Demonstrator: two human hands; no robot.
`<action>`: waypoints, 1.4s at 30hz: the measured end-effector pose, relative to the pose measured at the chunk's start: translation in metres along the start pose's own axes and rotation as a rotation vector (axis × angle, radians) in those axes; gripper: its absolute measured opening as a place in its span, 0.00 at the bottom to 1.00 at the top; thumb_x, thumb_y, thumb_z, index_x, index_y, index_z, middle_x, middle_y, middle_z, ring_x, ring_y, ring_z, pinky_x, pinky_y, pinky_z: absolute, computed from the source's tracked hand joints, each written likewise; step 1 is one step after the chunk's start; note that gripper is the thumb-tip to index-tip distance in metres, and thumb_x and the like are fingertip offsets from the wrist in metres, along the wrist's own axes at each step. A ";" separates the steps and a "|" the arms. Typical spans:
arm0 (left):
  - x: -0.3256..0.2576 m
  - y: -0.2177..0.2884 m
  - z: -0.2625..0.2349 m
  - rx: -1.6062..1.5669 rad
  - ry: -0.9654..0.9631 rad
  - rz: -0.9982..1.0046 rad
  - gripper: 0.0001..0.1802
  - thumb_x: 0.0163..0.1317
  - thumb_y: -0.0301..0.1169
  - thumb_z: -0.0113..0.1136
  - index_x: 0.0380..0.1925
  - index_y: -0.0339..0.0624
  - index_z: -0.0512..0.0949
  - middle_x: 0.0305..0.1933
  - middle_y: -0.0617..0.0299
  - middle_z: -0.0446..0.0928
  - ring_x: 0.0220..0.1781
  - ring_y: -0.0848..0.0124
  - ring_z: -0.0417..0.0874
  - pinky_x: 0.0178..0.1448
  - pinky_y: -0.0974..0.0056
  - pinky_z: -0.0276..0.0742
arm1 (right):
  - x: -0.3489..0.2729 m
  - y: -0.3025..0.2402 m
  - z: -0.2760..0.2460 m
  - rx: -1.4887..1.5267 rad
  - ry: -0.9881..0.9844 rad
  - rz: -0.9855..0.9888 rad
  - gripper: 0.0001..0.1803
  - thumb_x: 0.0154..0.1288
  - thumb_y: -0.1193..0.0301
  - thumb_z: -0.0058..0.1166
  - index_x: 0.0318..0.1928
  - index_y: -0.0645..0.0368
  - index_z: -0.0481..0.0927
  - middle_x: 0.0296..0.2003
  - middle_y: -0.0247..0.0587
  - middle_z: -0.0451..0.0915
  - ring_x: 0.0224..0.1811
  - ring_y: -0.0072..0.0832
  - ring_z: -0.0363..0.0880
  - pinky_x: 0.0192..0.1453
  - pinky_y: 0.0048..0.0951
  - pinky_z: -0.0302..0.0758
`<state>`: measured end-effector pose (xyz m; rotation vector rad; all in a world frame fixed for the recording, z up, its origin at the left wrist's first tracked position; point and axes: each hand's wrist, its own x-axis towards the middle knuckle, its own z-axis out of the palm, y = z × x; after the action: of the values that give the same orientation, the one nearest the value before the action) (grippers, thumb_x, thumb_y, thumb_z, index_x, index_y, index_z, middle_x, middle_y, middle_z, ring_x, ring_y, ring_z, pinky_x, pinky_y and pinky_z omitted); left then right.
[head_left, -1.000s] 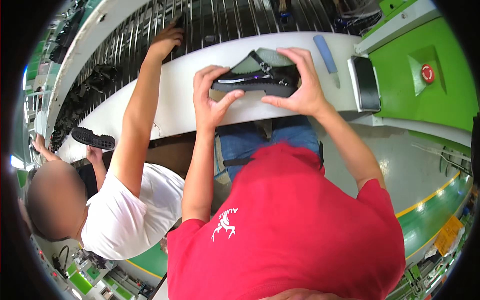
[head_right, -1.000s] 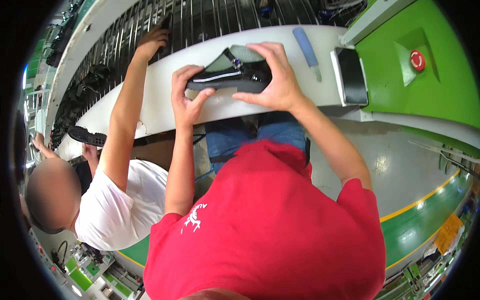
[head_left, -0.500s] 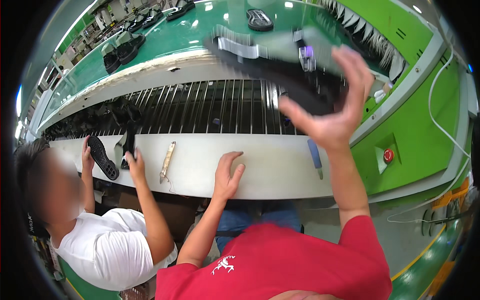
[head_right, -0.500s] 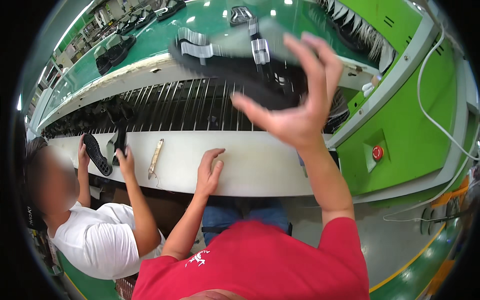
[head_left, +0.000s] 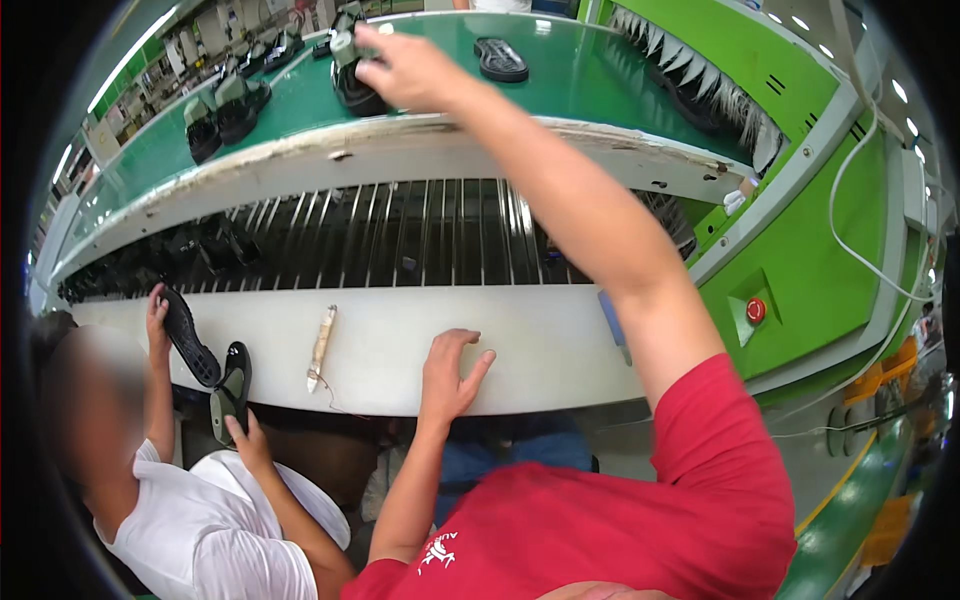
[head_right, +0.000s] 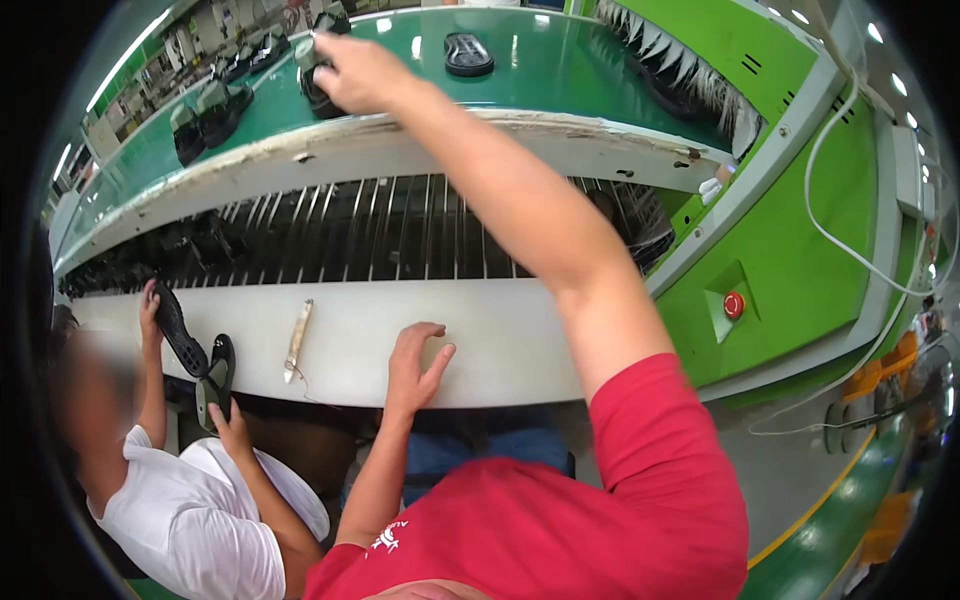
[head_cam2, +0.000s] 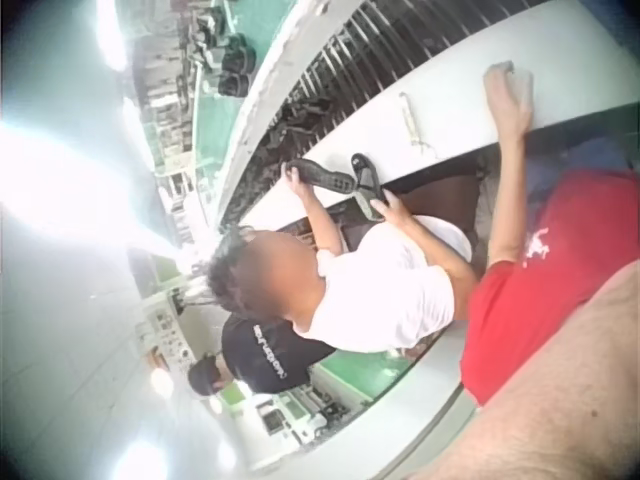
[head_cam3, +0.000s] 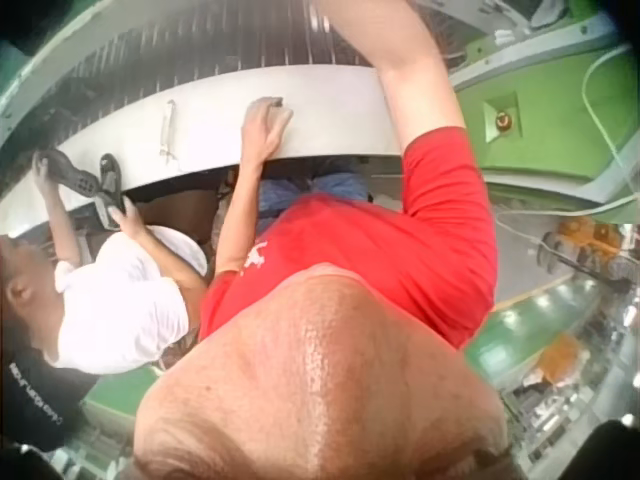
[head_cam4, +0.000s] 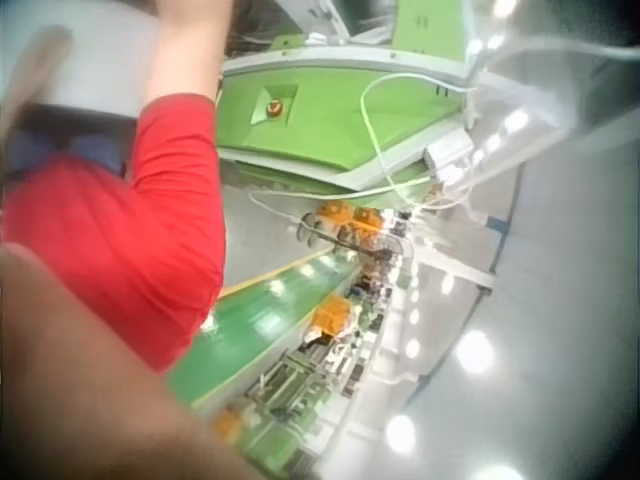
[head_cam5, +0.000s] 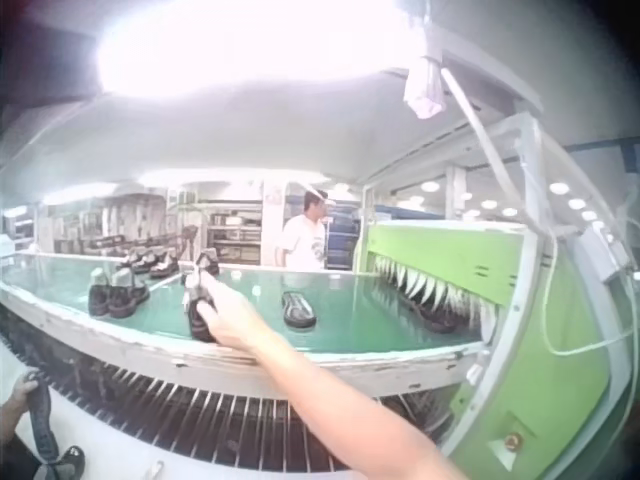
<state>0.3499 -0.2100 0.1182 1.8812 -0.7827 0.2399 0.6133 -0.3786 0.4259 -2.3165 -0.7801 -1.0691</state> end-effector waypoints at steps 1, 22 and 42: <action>-0.008 -0.005 -0.007 0.028 0.023 -0.024 0.18 0.70 0.35 0.74 0.54 0.36 0.84 0.56 0.47 0.86 0.63 0.47 0.85 0.69 0.49 0.79 | 0.000 -0.022 -0.007 0.145 -0.011 0.124 0.35 0.76 0.49 0.64 0.74 0.57 0.79 0.56 0.54 0.91 0.60 0.48 0.90 0.68 0.47 0.83; -0.009 -0.003 0.002 0.144 -0.023 0.015 0.21 0.65 0.40 0.79 0.49 0.37 0.86 0.55 0.48 0.86 0.63 0.46 0.84 0.68 0.47 0.81 | -0.182 0.206 -0.286 0.013 0.633 0.718 0.40 0.60 0.76 0.83 0.68 0.73 0.73 0.51 0.56 0.84 0.56 0.42 0.87 0.42 0.37 0.94; 0.100 0.088 0.019 -0.355 0.273 0.147 0.21 0.79 0.29 0.67 0.69 0.39 0.80 0.57 0.55 0.84 0.54 0.65 0.86 0.61 0.60 0.82 | -0.317 -0.103 -0.113 0.356 0.272 0.444 0.22 0.70 0.80 0.73 0.63 0.57 0.86 0.49 0.41 0.92 0.47 0.29 0.89 0.55 0.33 0.84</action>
<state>0.3693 -0.2888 0.2248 1.4247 -0.7227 0.4121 0.3166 -0.4671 0.2595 -1.8703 -0.2972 -0.9274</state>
